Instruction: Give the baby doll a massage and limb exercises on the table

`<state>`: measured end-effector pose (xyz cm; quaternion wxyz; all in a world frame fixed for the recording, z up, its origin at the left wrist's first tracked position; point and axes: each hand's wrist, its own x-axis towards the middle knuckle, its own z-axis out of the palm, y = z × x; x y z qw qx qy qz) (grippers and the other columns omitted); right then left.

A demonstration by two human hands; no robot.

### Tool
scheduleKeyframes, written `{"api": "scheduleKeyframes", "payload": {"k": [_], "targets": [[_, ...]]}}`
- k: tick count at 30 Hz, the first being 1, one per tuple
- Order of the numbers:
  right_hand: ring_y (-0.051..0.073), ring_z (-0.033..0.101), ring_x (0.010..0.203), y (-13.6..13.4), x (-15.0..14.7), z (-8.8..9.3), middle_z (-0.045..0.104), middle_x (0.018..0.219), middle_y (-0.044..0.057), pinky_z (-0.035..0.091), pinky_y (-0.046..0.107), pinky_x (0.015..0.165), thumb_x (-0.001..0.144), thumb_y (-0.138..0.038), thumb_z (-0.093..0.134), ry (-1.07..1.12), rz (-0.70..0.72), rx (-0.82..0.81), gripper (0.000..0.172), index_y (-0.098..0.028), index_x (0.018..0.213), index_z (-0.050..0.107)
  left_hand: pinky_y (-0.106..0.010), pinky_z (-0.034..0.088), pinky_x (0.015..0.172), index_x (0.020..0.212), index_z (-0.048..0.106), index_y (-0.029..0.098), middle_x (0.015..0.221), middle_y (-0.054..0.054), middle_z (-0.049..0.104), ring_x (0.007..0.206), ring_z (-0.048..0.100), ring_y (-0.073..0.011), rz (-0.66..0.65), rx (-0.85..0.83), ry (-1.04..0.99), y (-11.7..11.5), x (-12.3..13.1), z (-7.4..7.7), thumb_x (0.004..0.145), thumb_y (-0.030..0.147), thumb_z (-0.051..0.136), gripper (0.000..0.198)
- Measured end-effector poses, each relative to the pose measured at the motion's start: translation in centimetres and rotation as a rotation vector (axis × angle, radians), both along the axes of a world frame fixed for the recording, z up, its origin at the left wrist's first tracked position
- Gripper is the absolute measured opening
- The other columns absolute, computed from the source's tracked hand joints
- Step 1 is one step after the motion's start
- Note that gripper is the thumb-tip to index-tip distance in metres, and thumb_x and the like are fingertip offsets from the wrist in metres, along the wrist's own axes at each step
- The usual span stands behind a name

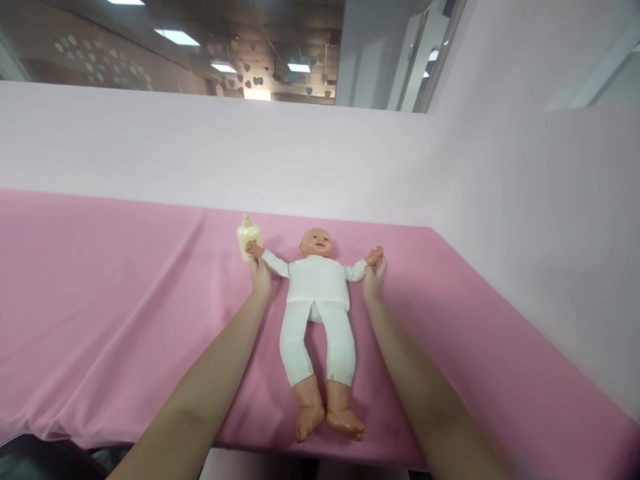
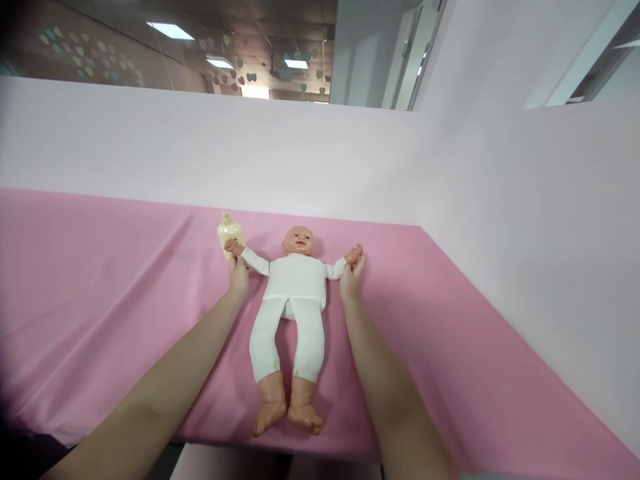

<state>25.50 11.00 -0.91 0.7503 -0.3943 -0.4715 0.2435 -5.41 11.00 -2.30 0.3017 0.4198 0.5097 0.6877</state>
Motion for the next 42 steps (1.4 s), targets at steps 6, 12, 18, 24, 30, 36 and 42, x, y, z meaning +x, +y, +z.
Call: {"api": "scheduleKeyframes", "payload": {"k": [6,12,18,24,30,36,42], "targets": [[0.021,0.043,0.141,0.3,0.8,-0.6,0.040,0.154,0.014,0.034,0.046,0.118,0.076,-0.022,0.048,0.139,-0.051,-0.238,0.072,-0.019,0.146,0.034,-0.044,0.048,0.104,0.135,0.043,0.018,0.138,-0.017,0.056,0.127,0.057,-0.0247,0.107,-0.076,-0.172,0.5,-0.3,-0.5,0.100,0.030,0.032,0.038],[0.021,0.040,0.142,0.2,0.7,-0.4,0.039,0.155,0.010,0.034,0.046,0.118,0.075,-0.021,0.047,0.090,0.009,-0.164,0.074,-0.022,0.148,0.034,-0.041,0.047,0.106,0.140,0.042,0.025,0.140,-0.011,0.056,0.128,0.056,-0.0208,0.047,-0.018,-0.097,0.2,0.1,-0.1,0.101,0.034,0.034,0.041],[0.021,0.042,0.142,0.1,0.3,0.2,0.045,0.153,0.007,0.031,0.047,0.119,0.075,-0.019,0.046,0.007,0.088,-0.059,0.072,-0.024,0.146,0.041,-0.037,0.029,0.121,0.149,0.036,0.030,0.158,-0.005,0.038,0.147,0.034,-0.0188,-0.087,0.175,0.130,-0.8,1.1,0.8,0.100,0.037,0.042,0.050],[0.017,0.041,0.143,-0.3,-0.8,0.2,0.045,0.154,0.005,0.027,0.043,0.122,0.080,-0.022,0.048,-0.131,0.201,-0.025,0.065,-0.022,0.146,0.045,-0.044,0.036,0.115,0.138,0.050,0.019,0.139,-0.013,0.056,0.133,0.050,-0.0255,-0.159,0.254,0.410,-1.3,2.0,1.0,0.100,0.042,0.040,0.046],[0.018,0.049,0.136,-1.0,-1.3,-0.1,0.054,0.146,0.002,0.034,0.042,0.119,0.082,-0.017,0.048,-0.342,0.224,-0.050,0.061,-0.026,0.142,0.052,-0.045,0.032,0.117,0.139,0.049,0.021,0.140,-0.012,0.054,0.133,0.047,-0.0243,-0.194,0.258,0.609,-1.7,2.5,1.5,0.100,0.035,0.037,0.043],[0.020,0.053,0.128,-1.7,-1.8,0.5,0.061,0.137,0.001,0.037,0.041,0.116,0.079,-0.004,0.041,-0.722,0.188,0.043,0.068,-0.030,0.139,0.056,-0.044,0.032,0.117,0.137,0.053,0.021,0.138,-0.012,0.055,0.133,0.047,-0.0240,-0.230,0.250,0.727,-1.3,2.9,0.9,0.099,0.030,0.038,0.042],[0.022,0.054,0.125,-1.9,-2.1,0.8,0.061,0.134,0.003,0.038,0.043,0.114,0.076,0.001,0.037,-0.917,0.165,0.068,0.073,-0.031,0.139,0.057,-0.046,0.037,0.115,0.135,0.055,0.022,0.133,-0.010,0.060,0.125,0.052,-0.0233,-0.253,0.266,0.847,-0.9,3.1,0.2,0.099,0.027,0.039,0.040]]}}
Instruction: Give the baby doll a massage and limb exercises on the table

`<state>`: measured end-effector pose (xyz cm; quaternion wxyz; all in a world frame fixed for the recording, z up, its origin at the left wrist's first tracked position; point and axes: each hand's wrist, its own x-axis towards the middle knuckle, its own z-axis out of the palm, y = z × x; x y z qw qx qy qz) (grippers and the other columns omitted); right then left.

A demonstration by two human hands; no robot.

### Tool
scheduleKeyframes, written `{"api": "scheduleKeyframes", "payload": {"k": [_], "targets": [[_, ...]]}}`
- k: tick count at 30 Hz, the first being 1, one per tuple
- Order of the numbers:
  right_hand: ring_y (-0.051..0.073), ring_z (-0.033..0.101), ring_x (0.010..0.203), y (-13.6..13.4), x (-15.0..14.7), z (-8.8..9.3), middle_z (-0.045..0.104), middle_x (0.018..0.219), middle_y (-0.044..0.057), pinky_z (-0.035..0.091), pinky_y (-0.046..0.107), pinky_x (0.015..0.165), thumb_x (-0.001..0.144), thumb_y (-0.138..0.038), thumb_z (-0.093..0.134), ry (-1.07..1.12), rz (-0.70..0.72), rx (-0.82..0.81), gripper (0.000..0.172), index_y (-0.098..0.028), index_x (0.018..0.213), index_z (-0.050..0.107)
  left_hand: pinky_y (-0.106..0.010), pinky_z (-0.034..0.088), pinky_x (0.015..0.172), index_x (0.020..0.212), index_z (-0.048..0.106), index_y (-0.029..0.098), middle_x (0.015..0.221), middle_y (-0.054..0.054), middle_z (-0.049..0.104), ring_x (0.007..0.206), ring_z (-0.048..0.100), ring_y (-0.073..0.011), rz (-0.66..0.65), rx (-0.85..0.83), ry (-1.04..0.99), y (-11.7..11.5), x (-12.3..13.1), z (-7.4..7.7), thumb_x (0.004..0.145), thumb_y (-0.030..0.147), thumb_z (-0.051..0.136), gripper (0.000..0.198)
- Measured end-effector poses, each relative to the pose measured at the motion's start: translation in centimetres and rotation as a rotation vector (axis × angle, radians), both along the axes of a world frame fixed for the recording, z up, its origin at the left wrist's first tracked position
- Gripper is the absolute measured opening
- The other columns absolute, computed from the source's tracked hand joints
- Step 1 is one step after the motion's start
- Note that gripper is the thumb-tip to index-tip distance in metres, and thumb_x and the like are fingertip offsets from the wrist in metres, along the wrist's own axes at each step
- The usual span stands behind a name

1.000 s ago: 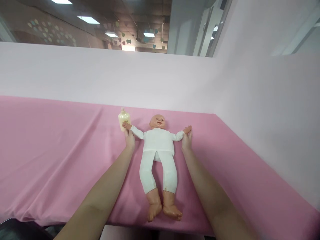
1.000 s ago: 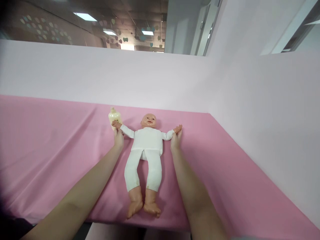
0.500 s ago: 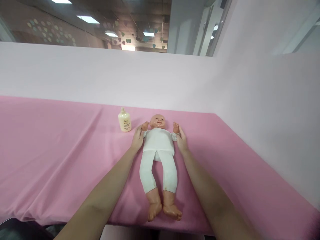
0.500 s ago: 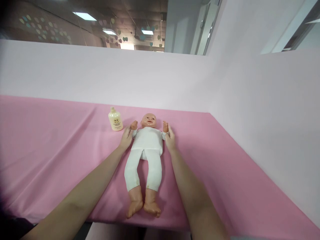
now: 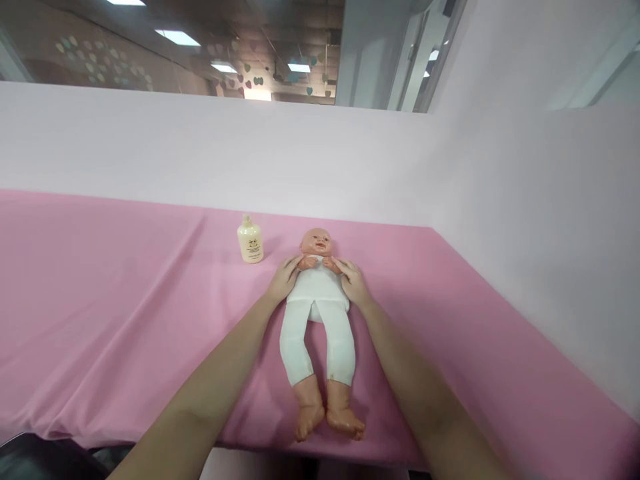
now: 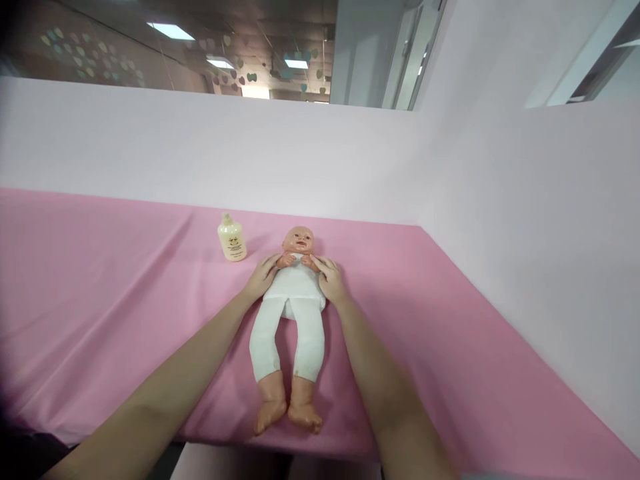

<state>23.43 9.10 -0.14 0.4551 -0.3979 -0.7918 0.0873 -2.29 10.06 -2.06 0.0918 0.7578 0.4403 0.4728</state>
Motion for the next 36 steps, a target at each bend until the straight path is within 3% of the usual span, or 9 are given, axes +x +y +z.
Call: {"api": "scheduleKeyframes", "payload": {"k": [6,12,15,19,23,28,36], "targets": [[0.022,0.052,0.128,0.6,0.2,-0.8,0.060,0.136,0.003,0.037,0.044,0.115,0.081,-0.004,0.039,0.092,-0.006,-0.006,0.070,-0.031,0.144,0.050,-0.049,0.037,0.112,0.136,0.053,0.022,0.133,-0.012,0.059,0.127,0.051,-0.0259,0.018,-0.001,-0.098,-0.2,-0.2,0.3,0.098,0.031,0.041,0.040],[0.022,0.038,0.144,1.3,0.7,-1.5,0.041,0.156,0.007,0.029,0.047,0.121,0.090,-0.021,0.046,0.438,-0.038,-0.123,0.065,-0.026,0.154,0.032,-0.045,0.035,0.114,0.141,0.042,0.018,0.144,-0.016,0.050,0.135,0.047,-0.0257,0.041,-0.032,-0.489,-0.4,-0.8,0.7,0.100,0.040,0.041,0.046],[0.020,0.031,0.148,1.6,1.0,-1.3,0.033,0.160,0.005,0.024,0.046,0.124,0.087,-0.023,0.048,0.618,-0.055,-0.153,0.068,-0.025,0.153,0.031,-0.040,0.034,0.116,0.142,0.037,0.024,0.150,-0.012,0.044,0.140,0.042,-0.0222,0.112,-0.110,-0.715,-0.3,-1.3,0.9,0.100,0.037,0.042,0.045],[0.020,0.032,0.148,2.2,1.7,-1.0,0.032,0.160,0.009,0.024,0.046,0.123,0.081,-0.020,0.048,0.794,-0.076,-0.090,0.073,-0.021,0.152,0.030,-0.036,0.042,0.110,0.135,0.039,0.025,0.144,-0.011,0.050,0.135,0.049,-0.0203,0.254,-0.242,-0.975,0.1,-2.1,0.8,0.100,0.032,0.041,0.036],[0.020,0.035,0.146,2.9,2.8,-1.7,0.034,0.159,0.012,0.027,0.046,0.122,0.075,-0.018,0.046,0.945,-0.217,-0.120,0.078,-0.019,0.151,0.028,-0.034,0.047,0.105,0.127,0.041,0.023,0.137,-0.010,0.056,0.128,0.056,-0.0194,0.374,-0.349,-1.175,0.8,-2.8,0.4,0.099,0.027,0.039,0.028],[0.020,0.035,0.147,3.4,3.8,-2.7,0.030,0.160,0.010,0.030,0.047,0.121,0.074,-0.018,0.045,1.068,-0.352,-0.243,0.084,-0.023,0.154,0.019,-0.037,0.050,0.103,0.123,0.042,0.022,0.131,-0.011,0.059,0.125,0.059,-0.0219,0.431,-0.358,-1.232,1.4,-3.2,-0.1,0.098,0.026,0.041,0.026],[0.019,0.034,0.147,2.5,3.1,-1.5,0.032,0.159,0.009,0.027,0.046,0.123,0.074,-0.015,0.044,1.005,-0.310,-0.152,0.080,-0.022,0.151,0.026,-0.038,0.048,0.105,0.125,0.044,0.024,0.131,-0.010,0.058,0.122,0.059,-0.0195,0.399,-0.278,-1.115,0.6,-2.7,0.5,0.099,0.029,0.041,0.026]]}}
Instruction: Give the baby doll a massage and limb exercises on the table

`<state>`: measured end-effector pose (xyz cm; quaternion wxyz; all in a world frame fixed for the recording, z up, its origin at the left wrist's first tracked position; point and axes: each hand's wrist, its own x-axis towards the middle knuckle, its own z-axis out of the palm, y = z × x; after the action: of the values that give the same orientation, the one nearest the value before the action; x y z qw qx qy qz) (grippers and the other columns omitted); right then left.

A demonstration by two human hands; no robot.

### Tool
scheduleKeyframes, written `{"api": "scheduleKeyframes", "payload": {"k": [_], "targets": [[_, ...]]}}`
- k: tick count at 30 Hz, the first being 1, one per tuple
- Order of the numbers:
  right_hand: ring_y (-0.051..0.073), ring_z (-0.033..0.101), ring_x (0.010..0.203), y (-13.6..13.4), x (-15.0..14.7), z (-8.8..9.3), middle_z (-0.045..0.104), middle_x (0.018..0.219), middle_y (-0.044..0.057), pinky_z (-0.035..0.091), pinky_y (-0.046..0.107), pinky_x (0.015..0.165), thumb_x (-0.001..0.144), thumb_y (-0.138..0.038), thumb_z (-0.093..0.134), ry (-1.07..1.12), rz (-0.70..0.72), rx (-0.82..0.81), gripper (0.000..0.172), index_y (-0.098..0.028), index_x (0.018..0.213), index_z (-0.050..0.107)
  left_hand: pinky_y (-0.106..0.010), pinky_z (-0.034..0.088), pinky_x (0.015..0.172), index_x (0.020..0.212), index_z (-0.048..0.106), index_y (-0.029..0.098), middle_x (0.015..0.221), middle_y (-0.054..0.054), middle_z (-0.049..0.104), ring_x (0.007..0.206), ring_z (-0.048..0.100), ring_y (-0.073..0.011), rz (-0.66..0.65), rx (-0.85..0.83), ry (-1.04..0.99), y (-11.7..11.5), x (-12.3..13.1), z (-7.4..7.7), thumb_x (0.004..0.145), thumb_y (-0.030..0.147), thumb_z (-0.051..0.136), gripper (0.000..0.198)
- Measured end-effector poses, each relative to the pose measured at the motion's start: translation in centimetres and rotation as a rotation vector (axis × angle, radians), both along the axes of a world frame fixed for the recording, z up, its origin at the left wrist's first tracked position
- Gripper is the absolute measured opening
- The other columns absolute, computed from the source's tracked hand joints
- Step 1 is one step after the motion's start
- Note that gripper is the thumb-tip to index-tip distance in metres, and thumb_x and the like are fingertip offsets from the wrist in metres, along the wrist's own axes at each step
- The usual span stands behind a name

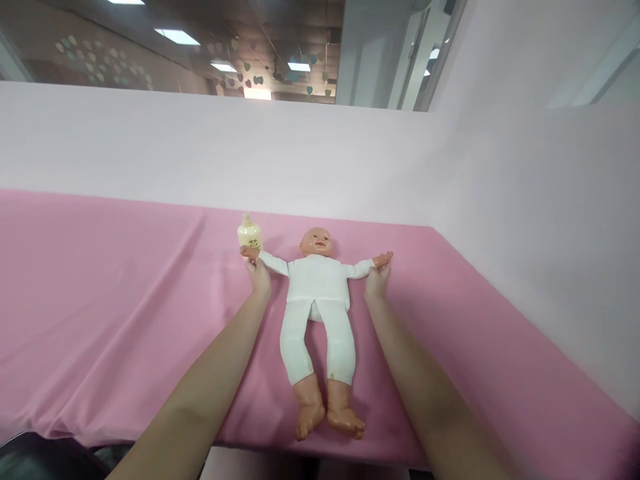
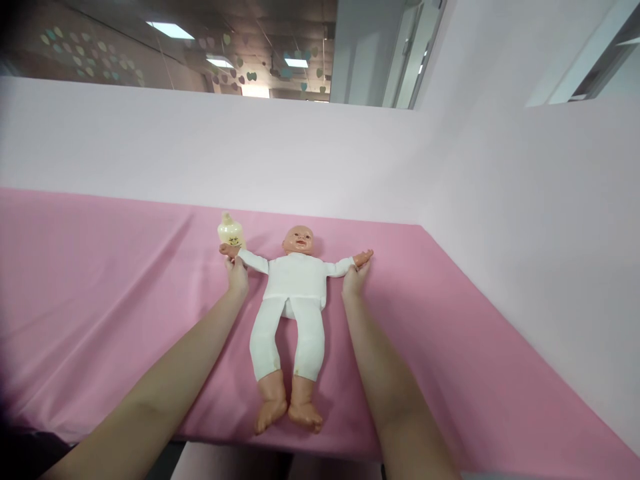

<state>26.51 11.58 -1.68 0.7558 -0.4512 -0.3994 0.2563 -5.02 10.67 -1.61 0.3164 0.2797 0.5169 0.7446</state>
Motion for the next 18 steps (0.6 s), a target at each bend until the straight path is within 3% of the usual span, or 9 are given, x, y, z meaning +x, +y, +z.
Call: {"api": "scheduleKeyframes", "payload": {"k": [5,11,15,18], "targets": [[0.019,0.029,0.149,-0.5,-1.0,0.9,0.030,0.161,0.010,0.023,0.045,0.124,0.080,-0.019,0.048,-0.151,0.080,0.134,0.074,-0.021,0.151,0.028,-0.037,0.041,0.111,0.136,0.041,0.023,0.139,-0.013,0.053,0.132,0.051,-0.0220,-0.094,0.145,0.271,-0.9,0.9,0.8,0.099,0.033,0.045,0.039],[0.020,0.039,0.143,-0.8,-2.1,0.6,0.042,0.155,0.006,0.028,0.045,0.122,0.089,-0.029,0.051,-0.358,0.288,0.129,0.059,-0.024,0.147,0.041,-0.046,0.037,0.113,0.134,0.050,0.019,0.133,-0.014,0.058,0.128,0.052,-0.0273,-0.260,0.283,0.664,-1.2,1.9,0.6,0.095,0.035,0.052,0.042],[0.022,0.051,0.130,-1.1,-2.6,0.4,0.060,0.138,0.004,0.033,0.047,0.117,0.085,-0.018,0.049,-0.636,0.345,0.082,0.051,-0.027,0.134,0.058,-0.051,0.035,0.112,0.127,0.057,0.021,0.124,-0.013,0.062,0.123,0.053,-0.0283,-0.360,0.272,0.931,-1.0,2.4,0.2,0.092,0.027,0.052,0.036],[0.022,0.054,0.123,-1.4,-2.9,0.6,0.065,0.128,0.002,0.036,0.047,0.115,0.080,-0.008,0.045,-0.821,0.352,0.100,0.055,-0.029,0.127,0.066,-0.050,0.036,0.112,0.126,0.059,0.023,0.123,-0.012,0.062,0.121,0.053,-0.0278,-0.420,0.282,1.035,-0.9,2.5,0.0,0.092,0.024,0.051,0.035]]}}
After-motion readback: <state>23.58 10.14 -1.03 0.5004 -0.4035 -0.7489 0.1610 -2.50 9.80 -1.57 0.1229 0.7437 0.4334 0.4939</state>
